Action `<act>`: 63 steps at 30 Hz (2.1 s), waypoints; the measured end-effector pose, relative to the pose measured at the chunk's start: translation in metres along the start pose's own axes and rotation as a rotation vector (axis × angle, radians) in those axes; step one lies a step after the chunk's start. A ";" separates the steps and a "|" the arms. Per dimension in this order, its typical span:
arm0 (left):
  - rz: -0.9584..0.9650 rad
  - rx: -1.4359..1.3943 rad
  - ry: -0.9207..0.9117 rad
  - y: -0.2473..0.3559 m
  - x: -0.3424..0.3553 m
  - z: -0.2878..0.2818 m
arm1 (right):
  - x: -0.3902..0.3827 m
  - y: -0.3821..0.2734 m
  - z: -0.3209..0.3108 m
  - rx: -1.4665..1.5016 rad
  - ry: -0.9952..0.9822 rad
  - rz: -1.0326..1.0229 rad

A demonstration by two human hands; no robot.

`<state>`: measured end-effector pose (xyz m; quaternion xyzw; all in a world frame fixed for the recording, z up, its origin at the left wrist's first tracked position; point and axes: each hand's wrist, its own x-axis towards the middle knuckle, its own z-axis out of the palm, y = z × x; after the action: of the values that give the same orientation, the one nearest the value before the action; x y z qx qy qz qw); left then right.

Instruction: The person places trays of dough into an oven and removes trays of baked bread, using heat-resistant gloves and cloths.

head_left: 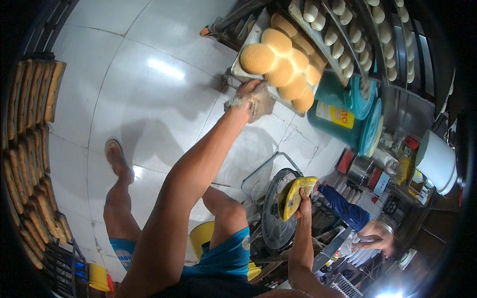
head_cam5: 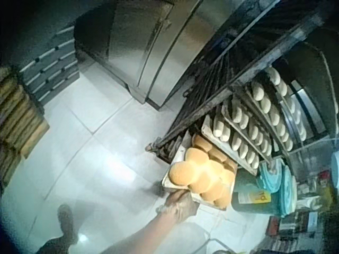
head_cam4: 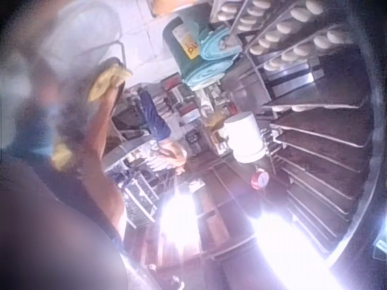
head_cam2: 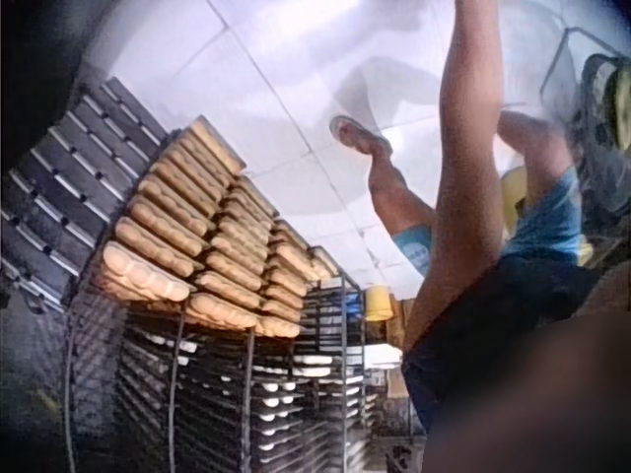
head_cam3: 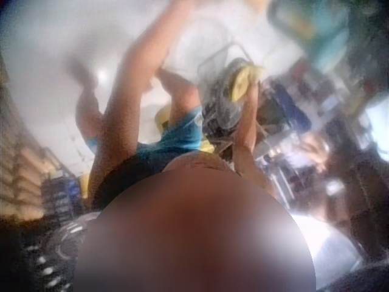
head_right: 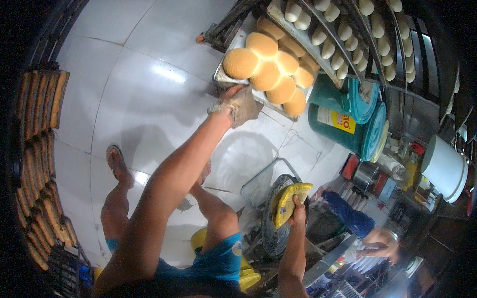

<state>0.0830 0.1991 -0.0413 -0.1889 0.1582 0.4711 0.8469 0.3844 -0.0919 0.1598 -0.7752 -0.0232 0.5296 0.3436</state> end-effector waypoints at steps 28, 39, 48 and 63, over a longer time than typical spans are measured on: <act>-0.031 0.570 0.310 0.082 0.090 0.091 | -0.078 0.071 -0.019 0.101 0.094 0.185; -0.014 0.444 0.156 0.097 -0.055 0.086 | -0.135 0.053 0.003 -0.005 0.042 0.206; 0.007 0.025 0.132 0.049 -0.547 0.060 | -0.260 -0.040 0.160 -0.265 -0.364 0.033; 0.928 2.240 1.003 0.220 -0.802 0.353 | -0.505 -0.161 0.537 -0.440 -1.031 -0.461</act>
<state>-0.4800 -0.1207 0.5891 0.5307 0.8068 0.2098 0.1529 -0.2335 0.1018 0.5475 -0.4466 -0.4630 0.7317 0.2253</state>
